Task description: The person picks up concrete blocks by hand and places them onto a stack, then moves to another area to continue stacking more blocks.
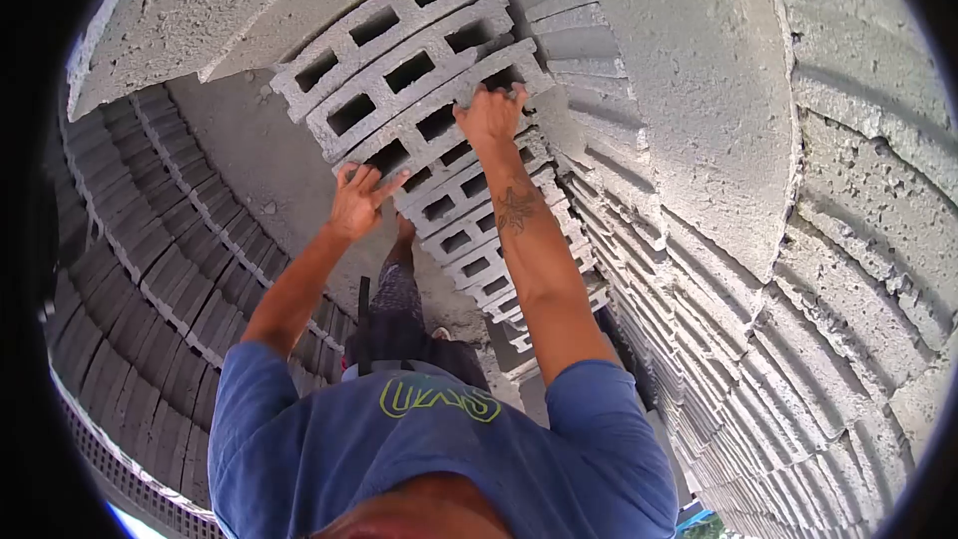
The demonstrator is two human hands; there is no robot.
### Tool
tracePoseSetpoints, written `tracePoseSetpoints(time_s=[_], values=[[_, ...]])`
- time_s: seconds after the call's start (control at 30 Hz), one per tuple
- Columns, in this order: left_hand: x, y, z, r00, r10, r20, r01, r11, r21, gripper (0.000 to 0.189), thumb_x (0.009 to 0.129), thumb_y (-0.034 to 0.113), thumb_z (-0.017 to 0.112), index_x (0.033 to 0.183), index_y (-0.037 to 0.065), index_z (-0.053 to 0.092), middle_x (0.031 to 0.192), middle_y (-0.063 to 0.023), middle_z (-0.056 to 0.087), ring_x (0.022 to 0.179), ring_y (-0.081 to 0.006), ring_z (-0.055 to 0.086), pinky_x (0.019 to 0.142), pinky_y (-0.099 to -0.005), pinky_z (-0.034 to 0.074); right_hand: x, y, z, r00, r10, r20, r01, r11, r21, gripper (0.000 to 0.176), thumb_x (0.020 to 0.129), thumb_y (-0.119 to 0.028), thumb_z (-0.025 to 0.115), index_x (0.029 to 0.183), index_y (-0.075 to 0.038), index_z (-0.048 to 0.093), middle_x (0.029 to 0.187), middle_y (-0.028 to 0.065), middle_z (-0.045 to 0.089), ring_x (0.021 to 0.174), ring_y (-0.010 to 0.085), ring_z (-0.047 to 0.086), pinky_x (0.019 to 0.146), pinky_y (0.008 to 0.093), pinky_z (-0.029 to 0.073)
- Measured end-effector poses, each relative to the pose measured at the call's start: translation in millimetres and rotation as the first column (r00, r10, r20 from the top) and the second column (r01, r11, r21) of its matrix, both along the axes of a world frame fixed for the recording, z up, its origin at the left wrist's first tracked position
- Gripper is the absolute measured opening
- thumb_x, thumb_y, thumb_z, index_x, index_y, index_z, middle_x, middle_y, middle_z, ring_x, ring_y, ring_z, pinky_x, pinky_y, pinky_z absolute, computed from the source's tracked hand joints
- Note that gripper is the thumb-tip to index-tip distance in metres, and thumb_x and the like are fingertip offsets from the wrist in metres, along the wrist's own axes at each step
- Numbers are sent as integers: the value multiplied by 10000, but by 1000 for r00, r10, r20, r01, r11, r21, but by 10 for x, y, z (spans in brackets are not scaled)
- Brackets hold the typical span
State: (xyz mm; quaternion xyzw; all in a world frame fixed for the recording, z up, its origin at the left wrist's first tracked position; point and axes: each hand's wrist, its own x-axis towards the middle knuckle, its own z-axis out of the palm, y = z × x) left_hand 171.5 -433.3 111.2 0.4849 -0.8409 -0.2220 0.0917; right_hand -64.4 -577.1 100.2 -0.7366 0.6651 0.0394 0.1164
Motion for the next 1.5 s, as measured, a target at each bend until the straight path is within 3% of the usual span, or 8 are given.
tracePoseSetpoints(time_s=[0.3,0.53,0.8,0.9,1.0,1.1,1.27,1.5], values=[[-312,272,215,982,-7,187,27,994,-107,699,692,78,624,1355,145,411,1276,-192,428,1214,-367,368,1023,-513,256,-281,958,429,882,76,465,62,960,-275,497,786,-362,649,1137,-20,564,1220,116,549,1293,260,361,1098,521,152],[-1578,1196,391,975,-211,73,212,977,-14,517,732,208,690,1209,58,557,1140,-155,548,1122,-349,463,944,-491,350,-1611,4401,1140,728,-386,566,575,794,-198,261,794,-334,632,865,-86,668,955,122,644,1087,268,534,1012,469,288],[-4715,3367,2088,732,-418,-538,682,447,579,391,931,237,532,1180,-65,543,1019,-138,642,959,-169,605,865,-278,448,-2904,8073,2880,245,-650,719,822,-253,-510,193,854,-148,622,700,-32,629,715,90,608,720,246,564,699,347,437],[-6012,4273,3138,425,-507,-750,904,276,325,421,953,331,474,1166,-19,574,1029,-135,640,974,-198,590,877,-301,433,-3225,8969,3160,89,-185,979,631,-750,-199,414,952,-298,477,686,-14,616,693,31,595,642,109,523,648,268,416],[-7104,4935,3977,391,-405,-827,917,249,311,609,929,501,406,1210,-20,551,1127,-189,599,1067,-257,556,929,-373,401,-3495,9382,3018,-105,339,935,703,-640,311,430,921,-396,515,916,14,644,867,78,667,795,140,597,753,266,430],[-7863,5359,4383,441,-466,-767,896,184,404,703,855,560,500,1266,-10,501,1239,-190,533,1122,-275,519,949,-398,377,-3579,9281,2753,-368,269,890,794,-407,451,670,868,-553,501,1153,51,560,1155,169,599,1101,236,552,958,331,379],[-8140,5873,4749,232,-952,-198,894,128,430,947,698,597,662,1371,2,362,1399,-269,337,1346,-342,255,1069,-438,215,-3838,9036,2451,-294,266,918,823,-418,385,710,840,-561,531,1164,70,558,1145,156,602,1098,220,533,1012,369,300],[-7977,5788,4630,347,-855,-384,886,164,434,1138,613,437,807,1383,-128,188,1443,-330,166,1382,-389,108,1085,-499,116,-3903,9013,2556,-217,431,876,811,-420,407,541,863,-457,510,1090,28,585,1069,115,615,974,188,548,954,324,318]])
